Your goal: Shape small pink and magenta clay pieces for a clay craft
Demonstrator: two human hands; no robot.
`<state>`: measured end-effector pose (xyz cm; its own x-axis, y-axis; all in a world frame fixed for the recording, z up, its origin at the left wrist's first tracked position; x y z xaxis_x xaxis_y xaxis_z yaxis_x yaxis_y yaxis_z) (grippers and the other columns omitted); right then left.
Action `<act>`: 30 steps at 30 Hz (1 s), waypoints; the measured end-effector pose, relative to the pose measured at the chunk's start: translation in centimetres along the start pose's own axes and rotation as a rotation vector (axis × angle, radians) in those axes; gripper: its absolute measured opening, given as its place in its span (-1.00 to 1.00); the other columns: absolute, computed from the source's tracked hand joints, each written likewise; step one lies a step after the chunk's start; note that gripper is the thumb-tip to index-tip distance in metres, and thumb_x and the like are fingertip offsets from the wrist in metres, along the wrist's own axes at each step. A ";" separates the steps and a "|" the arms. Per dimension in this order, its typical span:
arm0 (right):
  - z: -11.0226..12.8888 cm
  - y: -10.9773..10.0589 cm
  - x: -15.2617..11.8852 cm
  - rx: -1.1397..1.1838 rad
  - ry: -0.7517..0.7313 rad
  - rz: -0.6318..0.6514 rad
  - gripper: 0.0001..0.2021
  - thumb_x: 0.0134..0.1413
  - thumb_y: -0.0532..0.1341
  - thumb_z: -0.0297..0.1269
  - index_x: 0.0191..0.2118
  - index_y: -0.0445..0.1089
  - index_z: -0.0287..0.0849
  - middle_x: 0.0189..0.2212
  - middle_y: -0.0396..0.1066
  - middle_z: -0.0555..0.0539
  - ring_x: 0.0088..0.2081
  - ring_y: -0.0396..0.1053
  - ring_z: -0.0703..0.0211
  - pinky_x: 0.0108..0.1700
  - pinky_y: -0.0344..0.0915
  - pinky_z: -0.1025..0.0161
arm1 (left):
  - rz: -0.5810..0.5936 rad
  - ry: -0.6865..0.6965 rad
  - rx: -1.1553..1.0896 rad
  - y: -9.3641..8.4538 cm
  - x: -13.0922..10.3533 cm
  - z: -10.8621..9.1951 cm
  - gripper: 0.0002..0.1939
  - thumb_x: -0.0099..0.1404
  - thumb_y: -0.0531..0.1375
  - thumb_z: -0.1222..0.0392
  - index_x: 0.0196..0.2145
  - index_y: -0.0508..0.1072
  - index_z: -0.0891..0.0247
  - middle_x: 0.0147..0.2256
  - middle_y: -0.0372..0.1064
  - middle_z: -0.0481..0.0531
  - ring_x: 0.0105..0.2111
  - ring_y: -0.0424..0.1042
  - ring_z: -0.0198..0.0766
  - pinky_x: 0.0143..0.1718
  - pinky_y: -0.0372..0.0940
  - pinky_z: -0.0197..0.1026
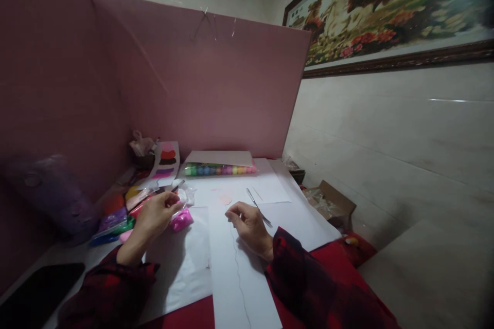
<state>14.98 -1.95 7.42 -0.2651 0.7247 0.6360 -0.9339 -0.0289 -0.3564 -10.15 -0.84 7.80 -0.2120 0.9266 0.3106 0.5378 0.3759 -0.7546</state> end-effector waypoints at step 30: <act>0.2 0.3 0.0 -0.015 -0.053 0.041 -0.84 0.12 0.18 -0.33 -0.46 0.40 -0.18 -0.55 0.41 -0.01 -0.51 0.30 0.27 -0.43 0.22 0.32 | 0.285 0.163 0.291 2.7 -1.4 -2.3 -0.89 0.03 0.19 0.30 -0.57 0.51 0.16 -0.42 0.47 0.08 -0.28 0.40 -0.01 -0.33 0.14 -0.16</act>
<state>14.63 -2.07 7.39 -0.3160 0.6858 0.6556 -0.9184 -0.0478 -0.3927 -6.53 -1.17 6.70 0.0558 0.9891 0.1363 0.2984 0.1138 -0.9476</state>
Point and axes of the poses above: each hand's wrist, its own x-axis towards the middle knuckle, its own y-axis out of the palm, z = x × y, the point moved 9 cm from there along x, towards the middle knuckle
